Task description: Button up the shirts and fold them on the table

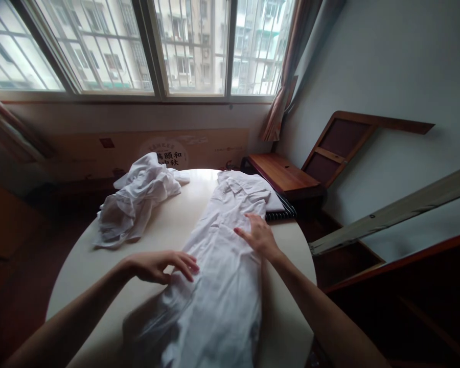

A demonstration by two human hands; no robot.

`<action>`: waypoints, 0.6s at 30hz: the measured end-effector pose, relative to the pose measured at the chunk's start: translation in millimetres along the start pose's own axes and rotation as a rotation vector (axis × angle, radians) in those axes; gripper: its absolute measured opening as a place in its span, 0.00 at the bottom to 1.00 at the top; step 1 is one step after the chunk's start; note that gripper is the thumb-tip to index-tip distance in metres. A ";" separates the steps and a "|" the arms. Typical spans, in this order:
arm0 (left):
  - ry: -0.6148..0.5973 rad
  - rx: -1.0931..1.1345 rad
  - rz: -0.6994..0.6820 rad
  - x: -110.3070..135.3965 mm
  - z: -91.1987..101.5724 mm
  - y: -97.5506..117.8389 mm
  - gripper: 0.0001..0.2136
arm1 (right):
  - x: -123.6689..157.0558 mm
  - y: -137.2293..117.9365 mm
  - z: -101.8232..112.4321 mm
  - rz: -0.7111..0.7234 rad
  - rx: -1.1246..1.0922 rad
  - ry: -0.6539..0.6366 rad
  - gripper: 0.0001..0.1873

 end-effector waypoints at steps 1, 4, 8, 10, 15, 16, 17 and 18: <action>0.007 0.075 0.015 -3.9 6.1 -2.9 0.19 | -0.9 -7.1 -10.1 0.005 0.028 -0.050 0.31; 0.403 0.123 0.179 -11.8 51.8 -34.2 0.23 | -0.1 -37.5 -33.9 0.011 0.110 -0.170 0.31; 0.781 -0.260 0.529 -20.8 77.2 -69.2 0.24 | -7.8 -59.0 -53.1 -0.077 0.165 -0.268 0.24; 0.766 -0.362 0.621 -36.0 72.5 -78.4 0.18 | -16.5 -60.0 -59.4 -0.111 0.204 -0.276 0.19; 0.770 -0.367 0.622 -43.0 74.1 -79.2 0.10 | -33.5 -69.3 -63.9 -0.034 0.076 -0.272 0.11; 0.821 -0.288 0.568 -34.3 78.0 -76.1 0.11 | -33.1 -74.6 -57.5 0.018 -0.036 -0.269 0.11; 0.896 -0.165 0.496 -20.3 82.7 -73.2 0.12 | -30.8 -79.6 -47.1 0.075 -0.176 -0.265 0.11; 0.984 0.000 0.414 -1.2 87.1 -71.9 0.13 | -27.0 -81.5 -31.4 0.120 -0.332 -0.246 0.12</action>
Point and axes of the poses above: each hand's wrist, its own x-axis away from the middle knuckle, its own z-axis out of the back of the hand, y = z × x, the point moved 10 cm from there along -x, towards the middle knuckle, and after that the axes turned 6 degrees about -y, right-handed, at the moved point
